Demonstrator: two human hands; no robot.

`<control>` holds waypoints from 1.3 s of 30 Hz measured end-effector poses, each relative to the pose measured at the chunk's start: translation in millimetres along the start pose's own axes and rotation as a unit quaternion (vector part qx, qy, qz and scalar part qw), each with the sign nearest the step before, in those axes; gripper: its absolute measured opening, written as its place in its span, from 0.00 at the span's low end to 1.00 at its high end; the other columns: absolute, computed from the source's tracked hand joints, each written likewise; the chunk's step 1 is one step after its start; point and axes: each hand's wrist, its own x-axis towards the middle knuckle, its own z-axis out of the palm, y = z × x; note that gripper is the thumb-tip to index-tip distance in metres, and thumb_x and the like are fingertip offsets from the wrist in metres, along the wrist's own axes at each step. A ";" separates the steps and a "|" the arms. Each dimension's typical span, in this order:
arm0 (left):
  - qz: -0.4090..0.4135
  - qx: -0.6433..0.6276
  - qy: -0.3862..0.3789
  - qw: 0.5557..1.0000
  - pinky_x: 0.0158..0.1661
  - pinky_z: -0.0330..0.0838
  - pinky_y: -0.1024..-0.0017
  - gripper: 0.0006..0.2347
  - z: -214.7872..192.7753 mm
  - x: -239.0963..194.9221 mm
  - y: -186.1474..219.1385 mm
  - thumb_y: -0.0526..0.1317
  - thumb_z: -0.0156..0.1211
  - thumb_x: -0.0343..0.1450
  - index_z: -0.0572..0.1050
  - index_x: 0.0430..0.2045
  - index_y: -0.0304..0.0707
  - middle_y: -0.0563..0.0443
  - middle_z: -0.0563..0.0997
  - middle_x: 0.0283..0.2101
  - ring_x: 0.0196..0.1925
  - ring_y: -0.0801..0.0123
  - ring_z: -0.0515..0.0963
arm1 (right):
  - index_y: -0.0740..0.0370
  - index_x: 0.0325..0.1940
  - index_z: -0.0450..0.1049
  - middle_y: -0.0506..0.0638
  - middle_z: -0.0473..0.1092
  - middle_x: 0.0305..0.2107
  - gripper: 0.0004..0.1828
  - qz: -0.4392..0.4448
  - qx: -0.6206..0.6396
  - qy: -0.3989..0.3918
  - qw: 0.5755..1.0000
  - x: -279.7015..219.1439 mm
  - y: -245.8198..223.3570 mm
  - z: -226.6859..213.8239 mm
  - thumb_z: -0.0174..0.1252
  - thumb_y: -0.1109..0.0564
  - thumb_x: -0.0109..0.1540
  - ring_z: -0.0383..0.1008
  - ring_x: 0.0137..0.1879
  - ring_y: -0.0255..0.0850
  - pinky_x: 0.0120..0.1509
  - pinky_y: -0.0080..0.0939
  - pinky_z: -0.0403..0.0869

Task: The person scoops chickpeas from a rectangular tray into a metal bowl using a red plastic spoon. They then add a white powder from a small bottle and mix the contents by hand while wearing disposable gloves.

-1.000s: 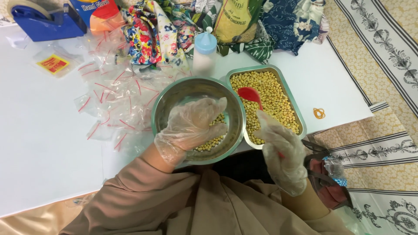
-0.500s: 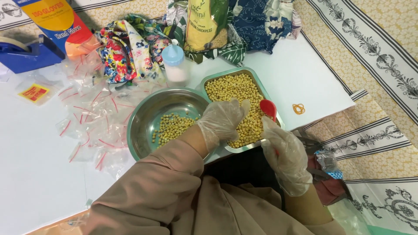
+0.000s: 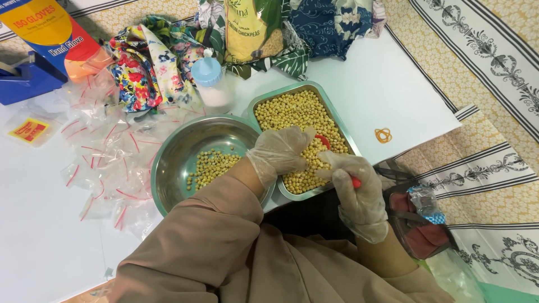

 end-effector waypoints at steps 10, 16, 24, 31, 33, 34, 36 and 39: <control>-0.026 -0.020 0.008 0.999 0.44 0.78 0.55 0.19 -17.2 -5.0 5.4 0.53 0.60 0.66 0.77 0.44 0.41 0.47 0.80 0.43 0.48 0.54 0.82 | 0.67 0.35 0.66 0.58 0.70 0.28 0.13 0.076 0.248 0.136 0.956 -16.7 59.0 12.7 0.51 0.57 0.71 0.79 0.28 0.45 0.30 0.38 0.81; -0.013 -0.073 0.038 0.996 0.49 0.76 0.53 0.19 -5.9 2.8 -3.8 0.50 0.58 0.66 0.75 0.47 0.40 0.46 0.78 0.46 0.51 0.52 0.80 | 0.64 0.37 0.61 0.58 0.66 0.32 0.13 0.105 0.275 0.175 0.939 -9.5 44.1 12.2 0.50 0.54 0.72 0.78 0.28 0.49 0.29 0.43 0.83; -0.027 -0.063 0.048 0.997 0.47 0.76 0.60 0.18 -23.3 -11.3 6.9 0.49 0.58 0.64 0.76 0.45 0.44 0.52 0.77 0.43 0.49 0.59 0.81 | 0.62 0.37 0.60 0.56 0.66 0.31 0.11 0.118 0.266 0.168 0.942 -11.4 44.9 10.9 0.47 0.57 0.73 0.80 0.30 0.49 0.32 0.42 0.84; 0.004 -0.069 0.055 0.996 0.46 0.76 0.59 0.20 -10.7 -8.3 -2.0 0.47 0.56 0.64 0.75 0.49 0.41 0.49 0.76 0.44 0.49 0.55 0.80 | 0.62 0.38 0.60 0.56 0.65 0.29 0.10 0.115 0.262 0.166 0.944 -9.5 34.8 13.5 0.47 0.57 0.72 0.79 0.29 0.49 0.31 0.45 0.84; 0.002 -0.073 0.054 0.996 0.46 0.76 0.58 0.20 -12.1 -9.6 -2.2 0.46 0.56 0.65 0.74 0.51 0.40 0.48 0.76 0.45 0.50 0.54 0.80 | 0.61 0.38 0.59 0.55 0.65 0.30 0.10 0.110 0.266 0.173 0.942 -11.4 36.6 14.5 0.48 0.56 0.72 0.78 0.30 0.48 0.31 0.45 0.84; 0.002 -0.074 0.055 0.996 0.46 0.76 0.58 0.20 -12.9 -10.4 -1.5 0.46 0.56 0.65 0.74 0.51 0.40 0.48 0.76 0.45 0.50 0.54 0.80 | 0.61 0.38 0.59 0.55 0.65 0.30 0.10 0.109 0.266 0.172 0.942 -10.2 35.1 15.1 0.48 0.56 0.72 0.78 0.30 0.48 0.31 0.45 0.84; 0.003 -0.072 0.059 0.996 0.47 0.76 0.59 0.20 -15.3 -12.3 -0.5 0.46 0.56 0.65 0.74 0.51 0.41 0.48 0.76 0.45 0.50 0.56 0.80 | 0.61 0.38 0.60 0.56 0.65 0.30 0.09 0.099 0.260 0.175 0.944 -7.4 32.3 16.9 0.48 0.56 0.71 0.78 0.31 0.49 0.31 0.47 0.84; 0.004 -0.070 0.051 0.996 0.45 0.76 0.59 0.22 -9.5 -9.6 -2.7 0.47 0.56 0.65 0.73 0.54 0.43 0.50 0.75 0.45 0.48 0.57 0.80 | 0.62 0.38 0.61 0.59 0.66 0.31 0.11 0.103 0.250 0.173 0.947 -8.9 34.2 16.0 0.49 0.54 0.71 0.80 0.31 0.55 0.31 0.50 0.85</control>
